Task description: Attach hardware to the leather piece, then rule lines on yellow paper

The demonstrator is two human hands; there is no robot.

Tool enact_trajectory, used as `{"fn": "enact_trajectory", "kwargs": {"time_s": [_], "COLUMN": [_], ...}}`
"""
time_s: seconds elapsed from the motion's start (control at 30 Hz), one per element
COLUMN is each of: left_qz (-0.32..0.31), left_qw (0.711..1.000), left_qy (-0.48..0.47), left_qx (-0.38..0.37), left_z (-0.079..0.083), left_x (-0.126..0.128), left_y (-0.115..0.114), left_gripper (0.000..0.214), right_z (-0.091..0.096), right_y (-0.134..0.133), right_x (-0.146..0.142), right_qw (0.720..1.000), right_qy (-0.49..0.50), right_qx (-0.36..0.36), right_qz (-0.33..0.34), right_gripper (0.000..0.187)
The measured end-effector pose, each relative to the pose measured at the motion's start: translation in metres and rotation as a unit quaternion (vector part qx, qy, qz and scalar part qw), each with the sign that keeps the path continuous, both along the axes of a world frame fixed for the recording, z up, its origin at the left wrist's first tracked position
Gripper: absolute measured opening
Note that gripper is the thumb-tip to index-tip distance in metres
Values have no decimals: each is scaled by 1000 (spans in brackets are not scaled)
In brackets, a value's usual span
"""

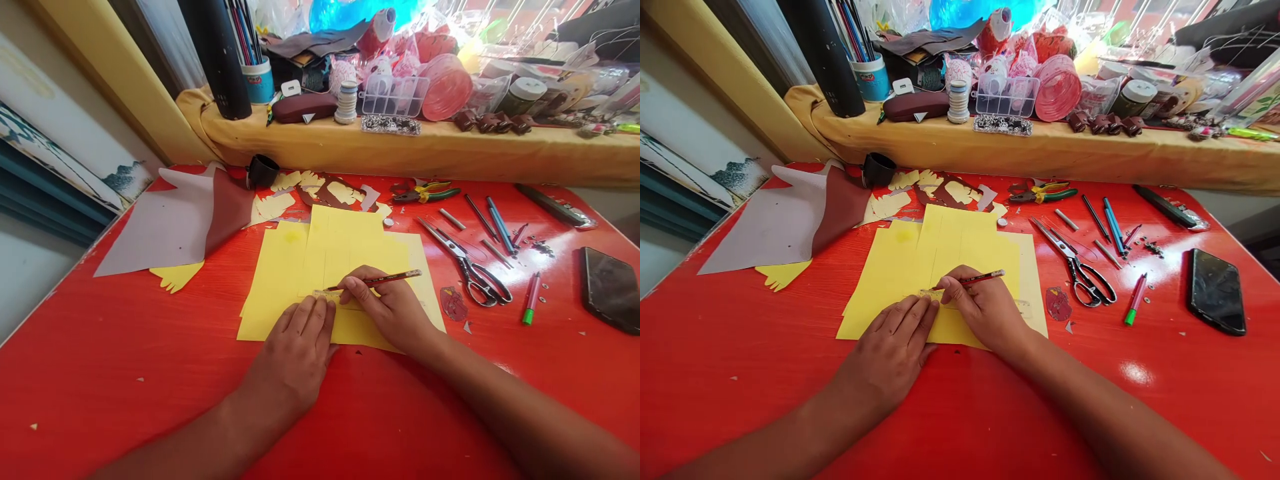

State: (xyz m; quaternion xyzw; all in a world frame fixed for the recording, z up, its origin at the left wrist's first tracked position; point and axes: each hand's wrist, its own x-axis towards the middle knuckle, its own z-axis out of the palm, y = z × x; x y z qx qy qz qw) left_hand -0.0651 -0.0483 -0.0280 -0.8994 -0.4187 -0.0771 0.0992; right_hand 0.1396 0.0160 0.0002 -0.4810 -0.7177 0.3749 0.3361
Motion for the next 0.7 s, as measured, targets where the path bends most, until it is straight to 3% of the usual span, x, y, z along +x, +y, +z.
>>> {"fn": "enact_trajectory", "kwargs": {"time_s": [0.37,0.7], "left_qz": [4,2], "left_qw": [1000,1000], "left_qy": [4,4], "left_qx": [6,14], "left_z": [-1,1], "left_x": [1,1], "left_y": [0,1], "left_gripper": [49,48], "right_z": [0,-4], "right_y": [-9,-12], "right_x": [29,38], "right_qw": [999,998], "right_qy": [-6,18], "right_qx": [-4,-9], "right_qz": [-31,-52], "right_gripper": [45,45]}}
